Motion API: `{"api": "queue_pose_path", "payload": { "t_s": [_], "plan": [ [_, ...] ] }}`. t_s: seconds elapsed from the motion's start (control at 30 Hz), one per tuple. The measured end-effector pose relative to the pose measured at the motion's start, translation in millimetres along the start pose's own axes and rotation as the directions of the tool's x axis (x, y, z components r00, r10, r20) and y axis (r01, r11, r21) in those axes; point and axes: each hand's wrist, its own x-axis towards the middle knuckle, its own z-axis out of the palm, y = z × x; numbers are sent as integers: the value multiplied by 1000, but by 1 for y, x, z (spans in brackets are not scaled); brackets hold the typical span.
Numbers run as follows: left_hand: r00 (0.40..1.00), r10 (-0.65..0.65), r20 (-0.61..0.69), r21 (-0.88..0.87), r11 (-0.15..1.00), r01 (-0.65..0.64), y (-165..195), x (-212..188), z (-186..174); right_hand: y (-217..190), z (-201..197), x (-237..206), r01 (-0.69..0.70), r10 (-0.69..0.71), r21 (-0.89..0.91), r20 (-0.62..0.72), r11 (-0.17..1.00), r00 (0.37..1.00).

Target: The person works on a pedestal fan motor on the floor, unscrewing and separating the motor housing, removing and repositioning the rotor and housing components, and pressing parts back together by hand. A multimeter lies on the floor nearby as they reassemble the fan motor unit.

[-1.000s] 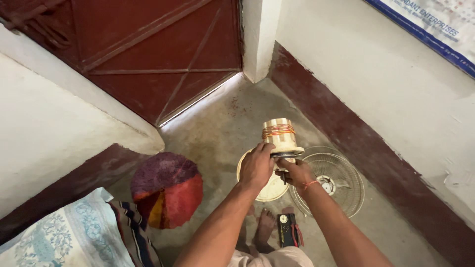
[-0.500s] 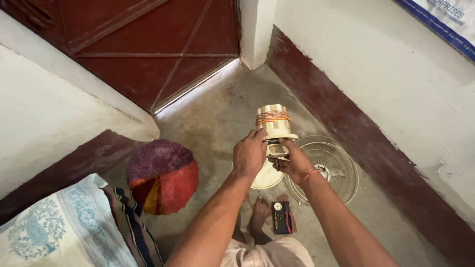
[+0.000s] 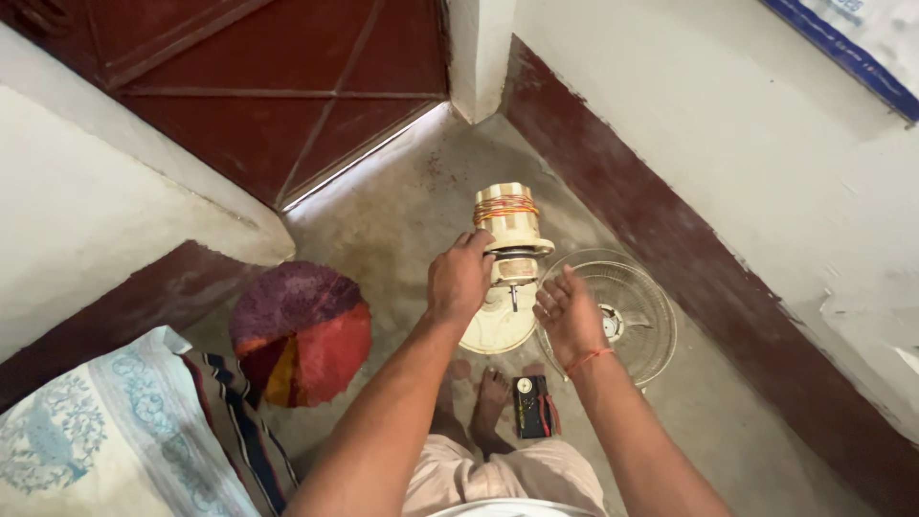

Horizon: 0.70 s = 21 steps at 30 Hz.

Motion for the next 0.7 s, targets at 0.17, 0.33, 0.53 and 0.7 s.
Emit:
{"api": "queue_pose_path", "payload": {
  "t_s": [0.17,0.33,0.53,0.7],
  "plan": [
    [1000,-10,6,21,1000,10,4,2,0,18,-4,3,-67,68,-153,-4,986,998],
    [999,-39,31,37,999,38,4,0,1,33,6,17,-219,228,-90,96,971,969],
    [999,-50,-4,4,999,50,-2,2,9,48,17,30,-85,102,-221,67,972,993],
    [996,-82,27,14,997,81,-5,-2,9,58,28,23,193,-189,-316,43,929,981]
  ]
}}
